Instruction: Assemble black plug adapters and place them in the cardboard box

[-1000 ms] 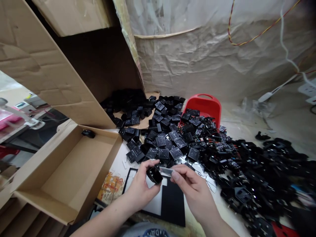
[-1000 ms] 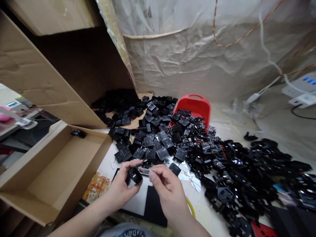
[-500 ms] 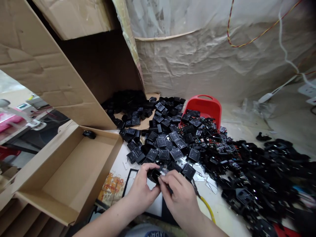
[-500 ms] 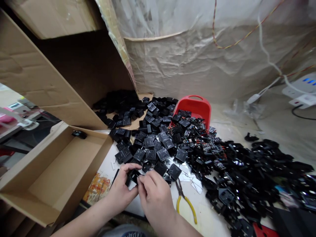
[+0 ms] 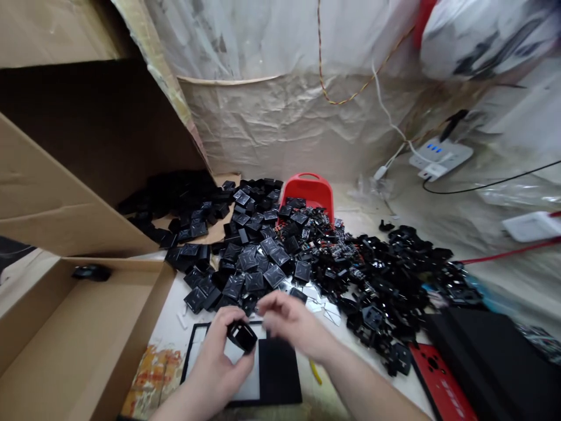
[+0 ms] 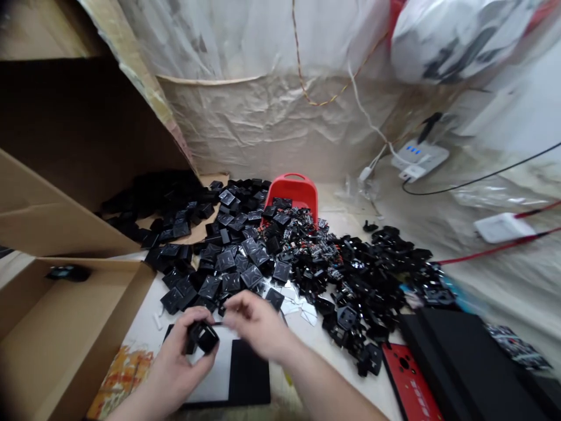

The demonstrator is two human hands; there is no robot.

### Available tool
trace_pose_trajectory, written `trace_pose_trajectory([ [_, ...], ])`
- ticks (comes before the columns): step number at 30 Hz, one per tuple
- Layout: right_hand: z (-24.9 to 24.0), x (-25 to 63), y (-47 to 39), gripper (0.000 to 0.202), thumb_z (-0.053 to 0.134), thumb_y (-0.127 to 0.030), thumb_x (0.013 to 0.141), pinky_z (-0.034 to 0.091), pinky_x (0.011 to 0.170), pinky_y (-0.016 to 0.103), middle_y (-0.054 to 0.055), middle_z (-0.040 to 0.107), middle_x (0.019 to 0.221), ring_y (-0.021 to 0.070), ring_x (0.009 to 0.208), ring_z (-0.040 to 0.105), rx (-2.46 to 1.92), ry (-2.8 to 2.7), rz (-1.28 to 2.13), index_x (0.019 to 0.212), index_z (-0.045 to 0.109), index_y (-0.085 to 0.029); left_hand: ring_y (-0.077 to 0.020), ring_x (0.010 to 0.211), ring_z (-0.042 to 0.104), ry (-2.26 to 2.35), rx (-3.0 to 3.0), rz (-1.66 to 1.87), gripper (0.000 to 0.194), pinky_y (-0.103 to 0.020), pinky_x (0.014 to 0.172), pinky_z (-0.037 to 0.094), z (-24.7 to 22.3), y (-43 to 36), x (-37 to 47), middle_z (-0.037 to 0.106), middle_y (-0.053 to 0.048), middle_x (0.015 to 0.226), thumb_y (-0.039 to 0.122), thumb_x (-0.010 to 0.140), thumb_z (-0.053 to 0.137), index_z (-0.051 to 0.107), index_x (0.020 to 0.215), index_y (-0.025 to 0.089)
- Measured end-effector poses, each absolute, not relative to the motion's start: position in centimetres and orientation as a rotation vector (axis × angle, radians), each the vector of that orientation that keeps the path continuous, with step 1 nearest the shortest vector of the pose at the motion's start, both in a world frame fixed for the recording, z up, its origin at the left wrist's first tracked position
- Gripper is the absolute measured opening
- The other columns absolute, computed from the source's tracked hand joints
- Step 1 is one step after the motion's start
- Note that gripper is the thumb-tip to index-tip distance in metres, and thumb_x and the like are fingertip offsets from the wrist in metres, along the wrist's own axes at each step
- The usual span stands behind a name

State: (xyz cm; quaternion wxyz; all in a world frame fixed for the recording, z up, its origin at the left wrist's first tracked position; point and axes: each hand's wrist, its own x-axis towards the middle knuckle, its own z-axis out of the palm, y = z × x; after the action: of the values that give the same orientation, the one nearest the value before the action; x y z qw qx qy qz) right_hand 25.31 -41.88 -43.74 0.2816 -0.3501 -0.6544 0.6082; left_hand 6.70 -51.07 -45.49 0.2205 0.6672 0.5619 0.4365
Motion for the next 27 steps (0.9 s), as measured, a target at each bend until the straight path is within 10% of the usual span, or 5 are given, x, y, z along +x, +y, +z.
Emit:
trace_pose_trajectory([
  [4,-42.4,30.0,-32.9,0.028,0.041,-0.022,0.095,0.045,0.087,0.033,0.01,0.066,0.106,0.0216,0.099,0.06,-1.631,-2.236,0.352,0.104,0.068,-0.019,-0.025,0.123,0.051,1.61,1.795,1.09,0.043,-0.045,0.106,0.042,-45.2,-50.7,6.0,0.054,-0.008,0.128,0.018,0.084,0.058,0.046,0.124,0.028],
  [7,-42.8,31.2,-27.7,0.023,0.052,-0.011,0.085,0.044,0.083,0.036,0.017,0.067,0.103,0.0277,0.099,0.059,-1.729,-2.361,0.19,0.095,0.073,-0.014,-0.0234,0.117,0.055,1.595,1.706,1.012,0.044,-0.043,0.104,0.043,-45.5,-51.0,6.6,0.056,-0.008,0.124,0.016,0.084,0.054,0.044,0.125,0.028],
  [16,-42.3,32.1,-29.7,0.023,0.051,-0.012,0.088,0.048,0.08,0.036,0.013,0.068,0.098,0.0253,0.093,0.063,-1.476,-2.451,0.109,0.09,0.073,-0.017,-0.0157,0.074,0.054,1.45,1.178,1.094,0.02,-0.026,0.068,0.043,-44.5,-49.9,6.6,0.061,-0.002,0.079,0.037,0.082,0.058,0.06,0.088,0.018],
  [22,-42.9,29.4,-37.9,0.025,0.052,-0.009,0.089,0.056,0.079,0.033,0.005,0.074,0.096,0.0181,0.09,0.069,-0.515,-2.159,0.695,0.098,0.068,-0.025,-0.0147,0.059,0.055,1.103,0.682,0.989,0.043,-0.027,0.061,0.043,-43.0,-46.7,8.0,0.063,-0.005,0.059,0.053,0.076,0.065,0.071,0.075,0.011],
  [27,-43.6,27.1,-41.2,0.021,0.062,-0.019,0.088,0.055,0.081,0.036,0.007,0.071,0.11,0.0192,0.096,0.067,-0.701,-1.884,1.192,0.106,0.069,-0.027,-0.012,0.063,0.057,1.053,0.601,0.98,0.036,-0.025,0.064,0.047,-42.9,-46.7,8.2,0.067,-0.003,0.072,0.037,0.054,0.088,0.073,0.076,0.012],
])
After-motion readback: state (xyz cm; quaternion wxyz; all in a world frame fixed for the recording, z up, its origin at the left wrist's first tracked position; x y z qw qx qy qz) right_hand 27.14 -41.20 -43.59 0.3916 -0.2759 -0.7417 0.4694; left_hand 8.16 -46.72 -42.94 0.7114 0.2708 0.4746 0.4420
